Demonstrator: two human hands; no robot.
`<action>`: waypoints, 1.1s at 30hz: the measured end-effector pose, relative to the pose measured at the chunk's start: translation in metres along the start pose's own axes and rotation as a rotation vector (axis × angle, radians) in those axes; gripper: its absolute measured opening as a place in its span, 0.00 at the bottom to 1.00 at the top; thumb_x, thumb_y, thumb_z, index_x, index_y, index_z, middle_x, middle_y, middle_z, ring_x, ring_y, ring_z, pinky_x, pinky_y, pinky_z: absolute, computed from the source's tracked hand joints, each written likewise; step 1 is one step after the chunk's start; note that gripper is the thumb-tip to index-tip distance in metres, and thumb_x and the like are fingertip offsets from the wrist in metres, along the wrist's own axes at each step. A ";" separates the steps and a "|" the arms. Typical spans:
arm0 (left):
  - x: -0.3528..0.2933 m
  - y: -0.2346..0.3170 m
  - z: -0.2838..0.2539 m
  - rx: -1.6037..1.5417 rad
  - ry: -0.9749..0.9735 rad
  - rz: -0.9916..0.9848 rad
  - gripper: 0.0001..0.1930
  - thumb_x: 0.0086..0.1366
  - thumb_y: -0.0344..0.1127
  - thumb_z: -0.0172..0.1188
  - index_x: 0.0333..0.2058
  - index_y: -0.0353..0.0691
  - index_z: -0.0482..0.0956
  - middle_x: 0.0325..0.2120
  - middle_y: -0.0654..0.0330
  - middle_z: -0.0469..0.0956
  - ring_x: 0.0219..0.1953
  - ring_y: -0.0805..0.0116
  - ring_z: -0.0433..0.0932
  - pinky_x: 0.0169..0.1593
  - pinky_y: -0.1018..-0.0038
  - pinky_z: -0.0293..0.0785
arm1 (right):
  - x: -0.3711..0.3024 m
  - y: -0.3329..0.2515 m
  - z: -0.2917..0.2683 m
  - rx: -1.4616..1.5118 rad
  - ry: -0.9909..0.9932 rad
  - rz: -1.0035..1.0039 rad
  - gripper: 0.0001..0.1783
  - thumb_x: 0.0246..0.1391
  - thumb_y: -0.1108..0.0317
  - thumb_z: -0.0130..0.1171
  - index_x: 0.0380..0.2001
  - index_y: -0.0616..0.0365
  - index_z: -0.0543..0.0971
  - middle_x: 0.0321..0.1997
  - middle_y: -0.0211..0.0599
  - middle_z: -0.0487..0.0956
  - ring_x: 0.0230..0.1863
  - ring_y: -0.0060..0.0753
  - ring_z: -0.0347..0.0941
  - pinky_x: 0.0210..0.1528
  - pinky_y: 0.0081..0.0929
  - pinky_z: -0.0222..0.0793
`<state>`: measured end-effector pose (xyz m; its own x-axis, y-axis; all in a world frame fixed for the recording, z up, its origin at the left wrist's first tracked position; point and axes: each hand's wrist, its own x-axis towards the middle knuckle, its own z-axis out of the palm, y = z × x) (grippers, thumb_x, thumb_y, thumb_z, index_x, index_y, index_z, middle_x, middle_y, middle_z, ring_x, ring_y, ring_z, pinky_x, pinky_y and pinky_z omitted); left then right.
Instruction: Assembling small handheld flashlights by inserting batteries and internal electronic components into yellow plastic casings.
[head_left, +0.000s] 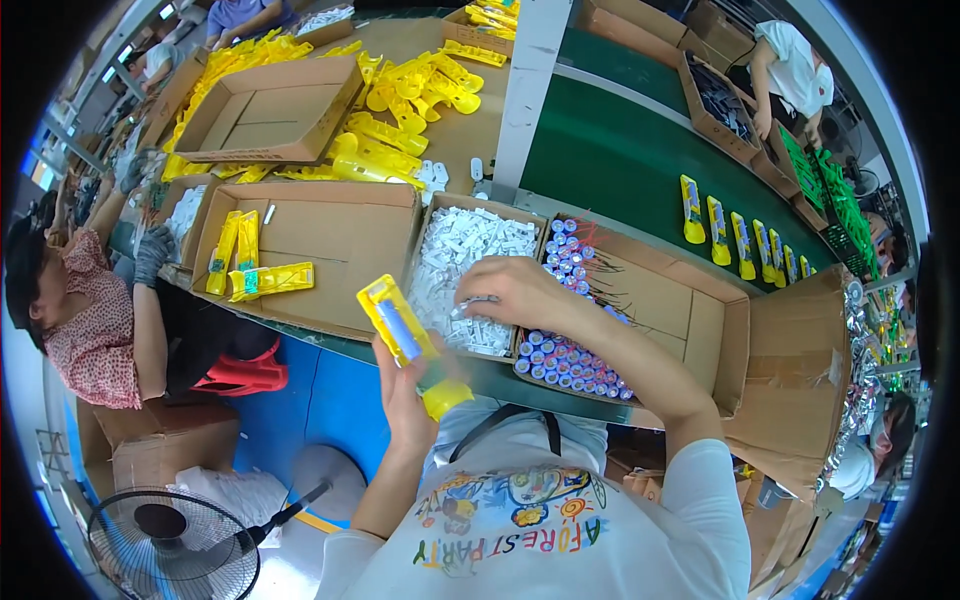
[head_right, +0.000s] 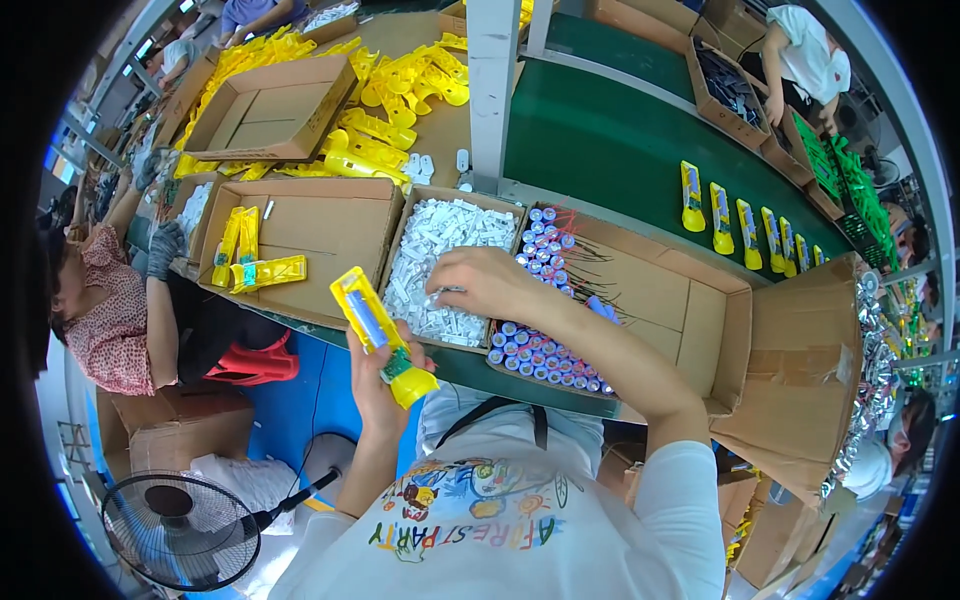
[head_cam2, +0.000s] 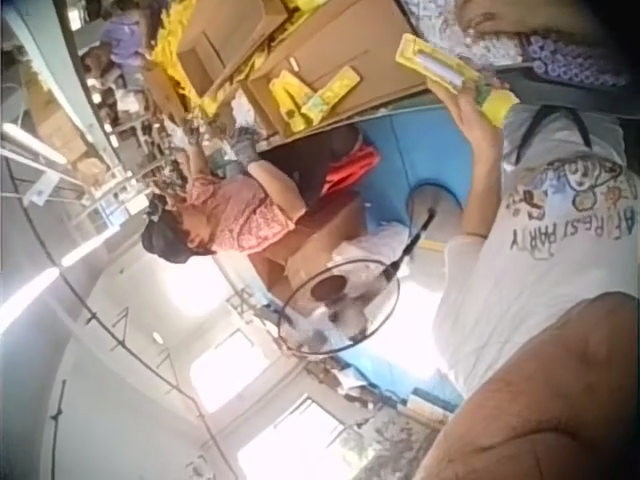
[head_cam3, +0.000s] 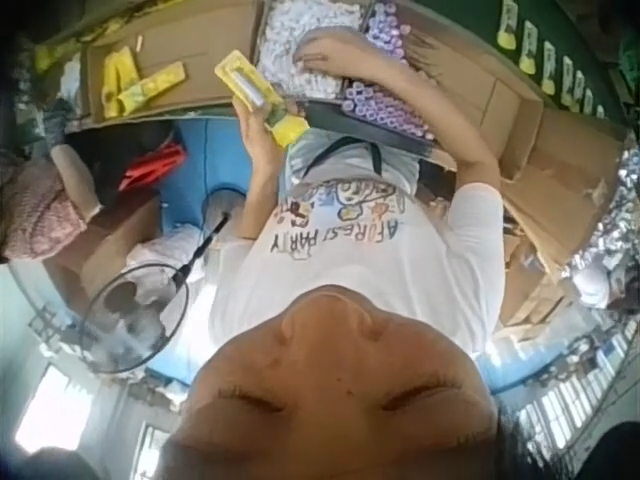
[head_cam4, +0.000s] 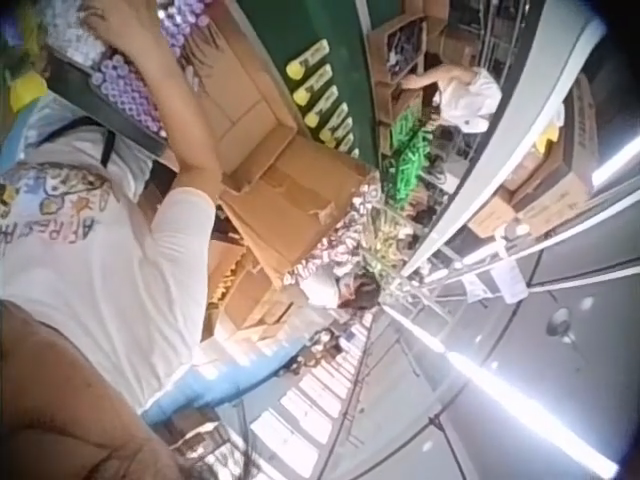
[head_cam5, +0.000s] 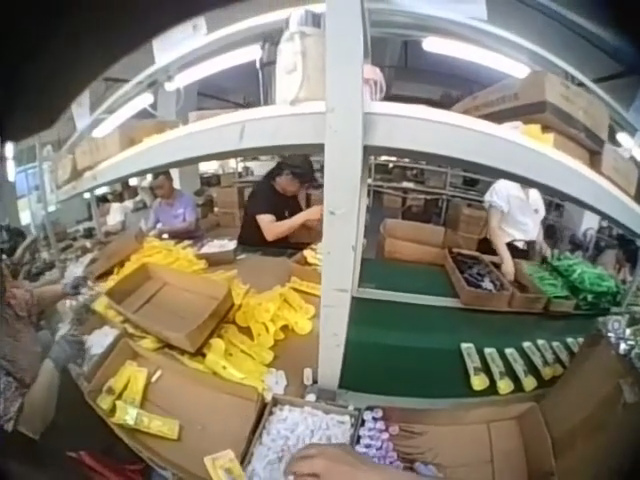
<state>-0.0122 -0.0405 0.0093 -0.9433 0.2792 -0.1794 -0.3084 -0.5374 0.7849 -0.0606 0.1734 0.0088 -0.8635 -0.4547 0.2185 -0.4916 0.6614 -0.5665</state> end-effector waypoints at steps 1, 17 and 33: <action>-0.004 0.000 0.003 0.004 -0.052 -0.041 0.25 0.61 0.35 0.49 0.57 0.48 0.54 0.39 0.55 0.68 0.28 0.67 0.74 0.33 0.67 0.77 | -0.005 -0.001 -0.004 0.003 0.060 0.000 0.08 0.48 0.64 0.63 0.33 0.53 0.81 0.38 0.33 0.80 0.41 0.39 0.77 0.42 0.34 0.73; -0.007 -0.020 0.013 0.239 -0.249 0.058 0.20 0.70 0.31 0.45 0.57 0.41 0.51 0.41 0.52 0.73 0.36 0.65 0.78 0.40 0.69 0.76 | -0.024 -0.035 -0.022 0.650 0.506 0.258 0.08 0.45 0.73 0.70 0.29 0.60 0.80 0.31 0.30 0.81 0.32 0.19 0.78 0.29 0.18 0.71; 0.000 -0.014 0.013 0.360 -0.391 -0.113 0.25 0.69 0.31 0.45 0.61 0.37 0.48 0.39 0.51 0.73 0.34 0.68 0.76 0.39 0.71 0.74 | -0.017 -0.044 -0.027 0.431 0.432 0.294 0.07 0.48 0.68 0.69 0.30 0.56 0.80 0.22 0.23 0.76 0.21 0.10 0.64 0.22 0.15 0.59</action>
<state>-0.0066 -0.0225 0.0056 -0.7695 0.6316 -0.0948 -0.2791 -0.1990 0.9394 -0.0274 0.1682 0.0513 -0.9661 0.0460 0.2542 -0.2179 0.3834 -0.8975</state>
